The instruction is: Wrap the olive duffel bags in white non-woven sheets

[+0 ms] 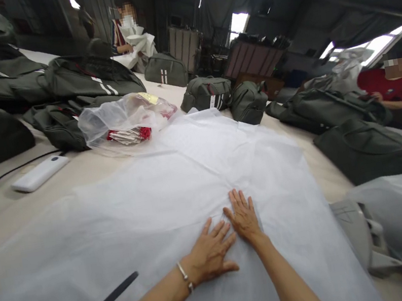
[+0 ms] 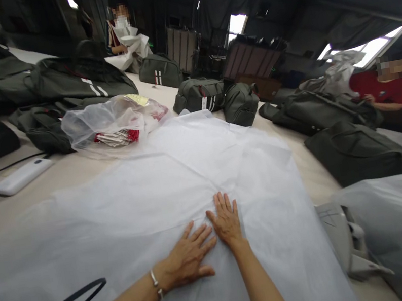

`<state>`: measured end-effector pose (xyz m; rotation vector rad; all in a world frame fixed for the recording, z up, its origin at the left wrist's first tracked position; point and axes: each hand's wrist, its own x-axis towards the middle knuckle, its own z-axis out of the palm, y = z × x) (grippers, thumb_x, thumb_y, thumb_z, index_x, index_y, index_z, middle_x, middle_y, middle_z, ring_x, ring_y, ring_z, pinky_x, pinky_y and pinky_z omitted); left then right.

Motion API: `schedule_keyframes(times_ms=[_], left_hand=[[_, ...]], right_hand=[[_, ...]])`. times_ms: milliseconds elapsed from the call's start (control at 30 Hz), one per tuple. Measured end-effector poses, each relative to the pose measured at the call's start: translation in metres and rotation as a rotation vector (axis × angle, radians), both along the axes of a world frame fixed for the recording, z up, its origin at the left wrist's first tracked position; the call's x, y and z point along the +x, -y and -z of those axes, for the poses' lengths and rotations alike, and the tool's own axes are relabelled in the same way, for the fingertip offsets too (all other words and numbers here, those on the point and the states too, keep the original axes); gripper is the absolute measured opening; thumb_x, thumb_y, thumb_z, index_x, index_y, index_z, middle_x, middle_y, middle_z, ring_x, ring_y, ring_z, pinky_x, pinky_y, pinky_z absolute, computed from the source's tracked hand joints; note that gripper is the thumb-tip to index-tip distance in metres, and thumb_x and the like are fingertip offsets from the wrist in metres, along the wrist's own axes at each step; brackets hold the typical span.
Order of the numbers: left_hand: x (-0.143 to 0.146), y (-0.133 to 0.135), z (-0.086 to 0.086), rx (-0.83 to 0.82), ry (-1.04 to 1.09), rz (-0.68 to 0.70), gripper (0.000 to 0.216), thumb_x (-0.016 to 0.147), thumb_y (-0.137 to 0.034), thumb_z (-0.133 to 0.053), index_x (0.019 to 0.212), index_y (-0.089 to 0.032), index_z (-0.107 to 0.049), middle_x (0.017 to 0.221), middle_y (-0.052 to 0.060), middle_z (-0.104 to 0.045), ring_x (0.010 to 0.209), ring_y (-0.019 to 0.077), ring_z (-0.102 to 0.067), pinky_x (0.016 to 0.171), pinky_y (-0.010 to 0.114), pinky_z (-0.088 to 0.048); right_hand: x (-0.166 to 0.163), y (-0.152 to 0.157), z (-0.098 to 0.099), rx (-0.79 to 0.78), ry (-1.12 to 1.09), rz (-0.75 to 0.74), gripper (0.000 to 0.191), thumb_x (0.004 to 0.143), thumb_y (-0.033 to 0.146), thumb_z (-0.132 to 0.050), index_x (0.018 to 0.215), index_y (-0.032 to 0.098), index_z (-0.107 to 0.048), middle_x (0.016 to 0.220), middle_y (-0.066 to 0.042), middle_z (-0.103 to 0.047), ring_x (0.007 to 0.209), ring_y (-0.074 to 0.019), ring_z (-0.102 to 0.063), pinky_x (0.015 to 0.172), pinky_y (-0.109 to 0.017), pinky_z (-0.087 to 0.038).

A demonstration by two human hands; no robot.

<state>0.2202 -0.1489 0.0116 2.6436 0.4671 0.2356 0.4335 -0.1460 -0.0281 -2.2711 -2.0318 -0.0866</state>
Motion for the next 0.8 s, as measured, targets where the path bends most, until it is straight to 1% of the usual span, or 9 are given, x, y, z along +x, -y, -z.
schedule_keyframes(times_ms=[100,167,267,367,467,533,600,700,800], left_hand=[[0.027,-0.018,-0.012,0.007,-0.015,-0.014,0.069,0.092,-0.066,-0.043,0.143,-0.019,-0.04,0.15,0.017,-0.044,0.142,0.0327,-0.035,0.116,0.062,-0.023],[0.029,-0.023,-0.017,0.024,-0.009,-0.029,0.06,0.094,-0.06,-0.044,0.139,-0.02,-0.044,0.149,0.014,-0.047,0.141,0.0301,-0.037,0.115,0.059,-0.025],[0.006,-0.023,-0.019,0.07,-0.02,-0.08,0.05,0.098,-0.051,-0.044,0.138,-0.022,-0.046,0.149,0.011,-0.047,0.142,0.0277,-0.036,0.116,0.054,-0.025],[-0.031,-0.018,-0.01,0.117,-0.091,-0.076,0.052,0.099,-0.051,-0.041,0.143,-0.024,-0.041,0.153,0.009,-0.041,0.144,0.0276,-0.031,0.118,0.053,-0.021],[-0.054,-0.011,0.007,0.163,-0.118,-0.042,0.059,0.099,-0.056,-0.036,0.15,-0.027,-0.03,0.159,0.008,-0.031,0.148,0.0267,-0.023,0.12,0.053,-0.013],[-0.058,-0.009,0.018,0.192,-0.1,-0.048,0.062,0.098,-0.057,-0.036,0.152,-0.027,-0.025,0.161,0.007,-0.027,0.149,0.0262,-0.019,0.12,0.053,-0.009],[-0.056,-0.008,0.024,0.202,-0.08,-0.063,0.063,0.098,-0.057,-0.038,0.152,-0.027,-0.025,0.161,0.008,-0.027,0.149,0.0261,-0.018,0.121,0.053,-0.007],[-0.051,-0.013,0.022,0.176,-0.079,-0.055,0.061,0.097,-0.055,-0.042,0.15,-0.027,-0.03,0.159,0.009,-0.031,0.148,0.0267,-0.021,0.12,0.054,-0.012],[-0.053,-0.014,0.002,0.139,-0.107,-0.048,0.062,0.095,-0.051,-0.051,0.148,-0.023,-0.034,0.158,0.013,-0.031,0.147,0.029,-0.025,0.119,0.055,-0.019]], right_hand=[[0.031,-0.03,-0.002,-0.016,-0.012,0.047,0.064,0.099,0.05,-0.029,0.152,0.014,-0.026,0.16,-0.011,-0.026,0.15,-0.027,-0.014,0.12,-0.056,-0.01],[0.05,-0.046,-0.003,-0.042,-0.038,0.094,0.065,0.099,0.05,-0.028,0.153,0.014,-0.024,0.161,-0.01,-0.024,0.15,-0.0266,-0.012,0.121,-0.056,-0.009],[0.07,-0.063,-0.009,-0.077,-0.104,0.178,0.068,0.098,0.054,-0.027,0.153,0.015,-0.024,0.161,-0.009,-0.023,0.15,-0.0275,-0.01,0.121,-0.056,-0.006],[0.07,-0.06,-0.021,-0.018,-0.231,0.248,0.072,0.097,0.058,-0.024,0.153,0.012,-0.023,0.161,-0.012,-0.022,0.15,-0.0285,-0.01,0.121,-0.057,-0.007],[0.05,-0.023,-0.04,0.144,-0.337,0.188,0.07,0.099,0.056,-0.018,0.154,0.013,-0.018,0.162,-0.014,-0.02,0.151,-0.0267,-0.01,0.12,-0.058,-0.011],[0.026,0.02,-0.05,0.204,-0.334,0.06,0.065,0.1,0.053,-0.02,0.155,0.018,-0.014,0.162,-0.011,-0.02,0.151,-0.0251,-0.01,0.12,-0.059,-0.012],[0.0,0.069,-0.052,0.193,-0.287,-0.049,0.064,0.1,0.051,-0.027,0.155,0.022,-0.011,0.162,-0.009,-0.021,0.151,-0.0253,-0.011,0.12,-0.059,-0.013],[-0.037,0.131,-0.043,0.123,-0.209,-0.131,0.068,0.099,0.049,-0.038,0.155,0.023,-0.012,0.159,-0.011,-0.028,0.149,-0.0273,-0.018,0.12,-0.059,-0.018],[-0.06,0.167,-0.038,0.116,-0.207,-0.147,0.067,0.098,0.046,-0.043,0.155,0.022,-0.017,0.155,-0.012,-0.038,0.146,-0.0278,-0.028,0.118,-0.058,-0.026]])
